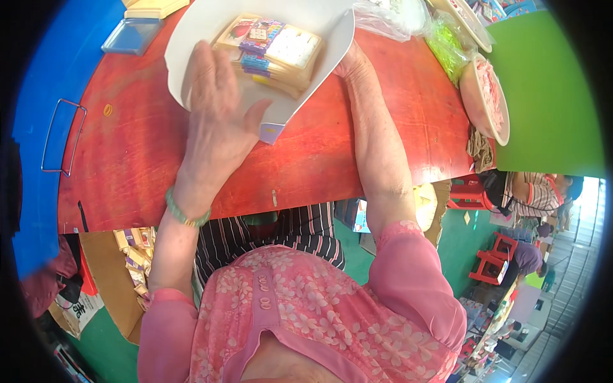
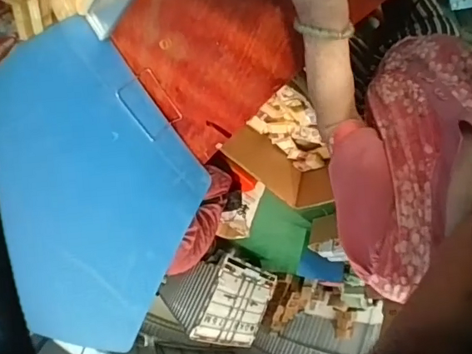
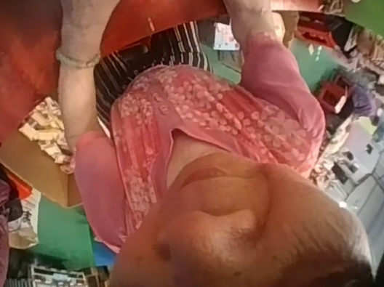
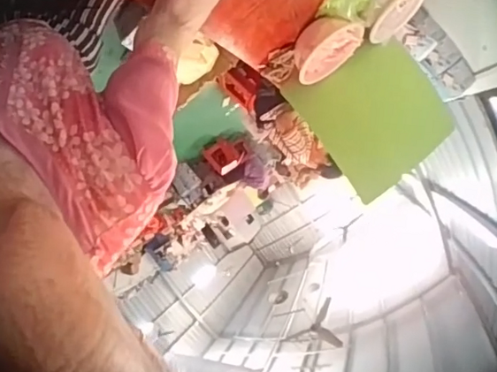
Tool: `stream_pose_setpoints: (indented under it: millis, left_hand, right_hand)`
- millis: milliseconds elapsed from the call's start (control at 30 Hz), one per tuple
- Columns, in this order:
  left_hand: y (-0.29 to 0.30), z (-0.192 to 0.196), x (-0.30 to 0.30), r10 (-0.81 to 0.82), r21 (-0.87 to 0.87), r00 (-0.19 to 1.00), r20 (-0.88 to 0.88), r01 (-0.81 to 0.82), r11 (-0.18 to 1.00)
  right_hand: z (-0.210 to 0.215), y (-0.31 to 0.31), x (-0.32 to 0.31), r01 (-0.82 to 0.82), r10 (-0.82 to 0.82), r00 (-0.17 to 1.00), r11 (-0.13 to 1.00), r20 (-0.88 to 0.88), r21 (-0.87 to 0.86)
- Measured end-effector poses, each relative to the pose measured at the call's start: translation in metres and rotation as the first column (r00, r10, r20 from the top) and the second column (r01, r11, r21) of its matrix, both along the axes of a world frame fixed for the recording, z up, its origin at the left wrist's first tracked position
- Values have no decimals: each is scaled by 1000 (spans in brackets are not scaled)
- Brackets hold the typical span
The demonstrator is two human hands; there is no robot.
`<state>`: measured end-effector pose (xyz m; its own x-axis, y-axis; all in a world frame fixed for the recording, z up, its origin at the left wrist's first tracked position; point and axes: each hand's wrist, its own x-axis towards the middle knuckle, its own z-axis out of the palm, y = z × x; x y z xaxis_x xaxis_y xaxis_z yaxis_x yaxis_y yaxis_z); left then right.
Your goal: Assembling cardboard gift boxes and filling them with individually wrapped snack packets.
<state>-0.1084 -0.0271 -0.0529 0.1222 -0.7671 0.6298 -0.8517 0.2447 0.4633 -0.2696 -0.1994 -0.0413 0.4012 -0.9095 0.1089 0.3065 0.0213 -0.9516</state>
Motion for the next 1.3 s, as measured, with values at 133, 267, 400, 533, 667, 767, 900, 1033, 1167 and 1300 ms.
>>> stream_pose_setpoints:
  millis: [133,267,400,533,667,767,900,1033,1167,1300]
  left_hand:
    - [20,-1,6,-76,137,996,-38,81,987]
    - [19,-1,5,-129,142,991,-47,135,981]
    - [9,5,5,-197,172,972,-129,217,961]
    - [-8,-5,11,-184,135,970,-158,206,969]
    - [-11,-6,11,-160,163,979,-127,180,970]
    - [-3,-3,11,-165,143,978,-128,183,973]
    - [-2,-1,12,-160,302,983,-95,182,936]
    - [-11,-3,9,-176,225,984,-14,175,959]
    - [-31,-9,9,-277,177,961,3,272,946]
    - [-38,-6,2,-270,140,960,73,258,956]
  right_hand:
    - [-5,-5,-3,-16,17,1000,999,-23,47]
    - [-11,-18,-5,-66,72,995,995,-70,74]
    - [-20,-34,-14,-113,126,984,988,-124,104]
    - [-25,-37,-12,-138,153,978,984,-140,110]
    - [-24,-38,-14,-135,150,977,985,-149,103]
    - [-25,-38,-14,-131,146,977,986,-155,101]
    - [-24,-38,-15,-136,152,975,985,-161,103]
    - [-24,-38,-15,-145,160,973,985,-166,99]
    - [-23,-37,-15,-156,171,970,983,-172,95]
    - [-25,-37,-15,-163,178,967,982,-183,92]
